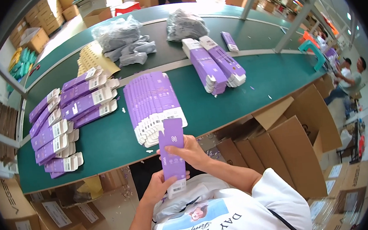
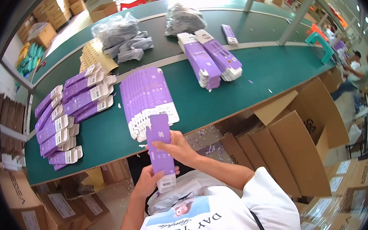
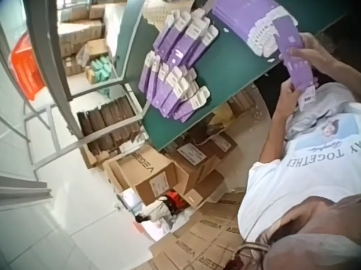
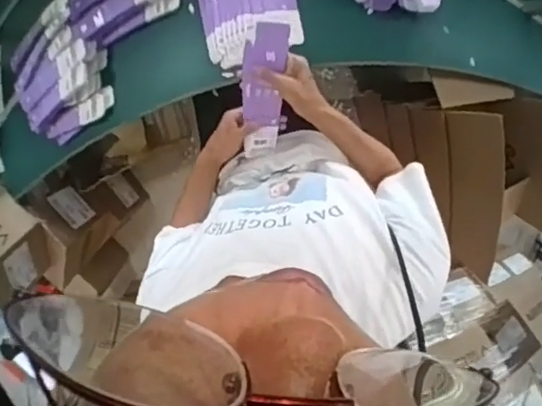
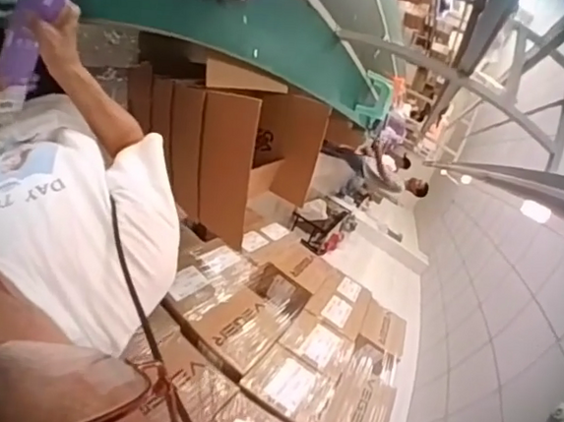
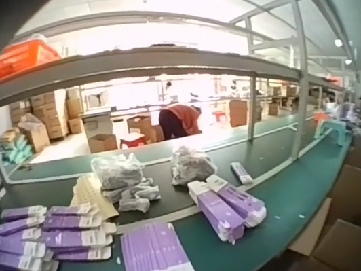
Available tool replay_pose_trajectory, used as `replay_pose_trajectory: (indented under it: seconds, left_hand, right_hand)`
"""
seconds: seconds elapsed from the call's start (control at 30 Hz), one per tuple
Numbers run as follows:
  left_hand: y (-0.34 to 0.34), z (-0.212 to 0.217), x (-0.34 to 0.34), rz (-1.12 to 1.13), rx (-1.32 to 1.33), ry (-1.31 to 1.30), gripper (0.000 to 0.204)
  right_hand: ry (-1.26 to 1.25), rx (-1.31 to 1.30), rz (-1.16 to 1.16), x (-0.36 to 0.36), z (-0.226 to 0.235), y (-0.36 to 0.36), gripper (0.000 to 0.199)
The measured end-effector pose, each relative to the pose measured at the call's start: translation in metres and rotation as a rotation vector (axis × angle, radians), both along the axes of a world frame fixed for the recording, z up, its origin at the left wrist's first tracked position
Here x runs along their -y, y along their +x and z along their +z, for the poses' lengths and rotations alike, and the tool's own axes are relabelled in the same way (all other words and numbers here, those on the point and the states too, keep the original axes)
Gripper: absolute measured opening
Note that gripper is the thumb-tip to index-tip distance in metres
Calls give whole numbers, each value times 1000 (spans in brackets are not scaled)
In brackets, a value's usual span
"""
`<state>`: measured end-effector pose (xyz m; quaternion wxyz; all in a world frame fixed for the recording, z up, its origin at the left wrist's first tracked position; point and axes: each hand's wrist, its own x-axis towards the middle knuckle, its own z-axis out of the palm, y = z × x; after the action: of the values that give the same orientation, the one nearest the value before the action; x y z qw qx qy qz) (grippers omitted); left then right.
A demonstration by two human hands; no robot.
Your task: The person folds and assembles flat cardboard product boxes by hand at a manual station.
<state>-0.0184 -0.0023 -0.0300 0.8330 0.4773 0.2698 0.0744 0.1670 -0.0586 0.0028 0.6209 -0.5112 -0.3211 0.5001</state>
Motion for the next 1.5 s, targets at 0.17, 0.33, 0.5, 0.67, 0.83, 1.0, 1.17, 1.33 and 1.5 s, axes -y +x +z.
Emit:
replay_pose_trajectory:
  seconds: [0.17,0.33,0.5,0.67,0.83,1.0,1.17,1.33,1.5]
  left_hand:
    - [-8,-4,7,-96,11,-63,28]
    - [-9,-4,14,-50,-22,-46,30]
    - [-17,-9,16,-18,-5,-136,33]
    - [-23,-7,17,-34,-37,-35,34]
    - [3,0,-3,605,110,334,27]
    - [10,12,-14,497,57,573,32]
    - [10,18,-16,411,66,531,30]
    - [3,19,-27,251,21,498,25]
    - [4,27,-26,220,21,504,22]
  right_hand:
    - [-25,22,-9,-1,-4,7,19]
    - [-36,-86,14,-2,-12,11,23]
    - [-37,-48,18,-4,-15,8,26]
    - [-39,90,70,-4,-25,5,25]
    - [-72,197,100,4,-23,-9,25]
    - [-47,343,159,12,-22,-17,23]
    - [-61,304,144,17,-22,-17,22]
    - [11,269,-19,21,-20,-23,18]
    - [96,179,-204,22,-9,-20,13]
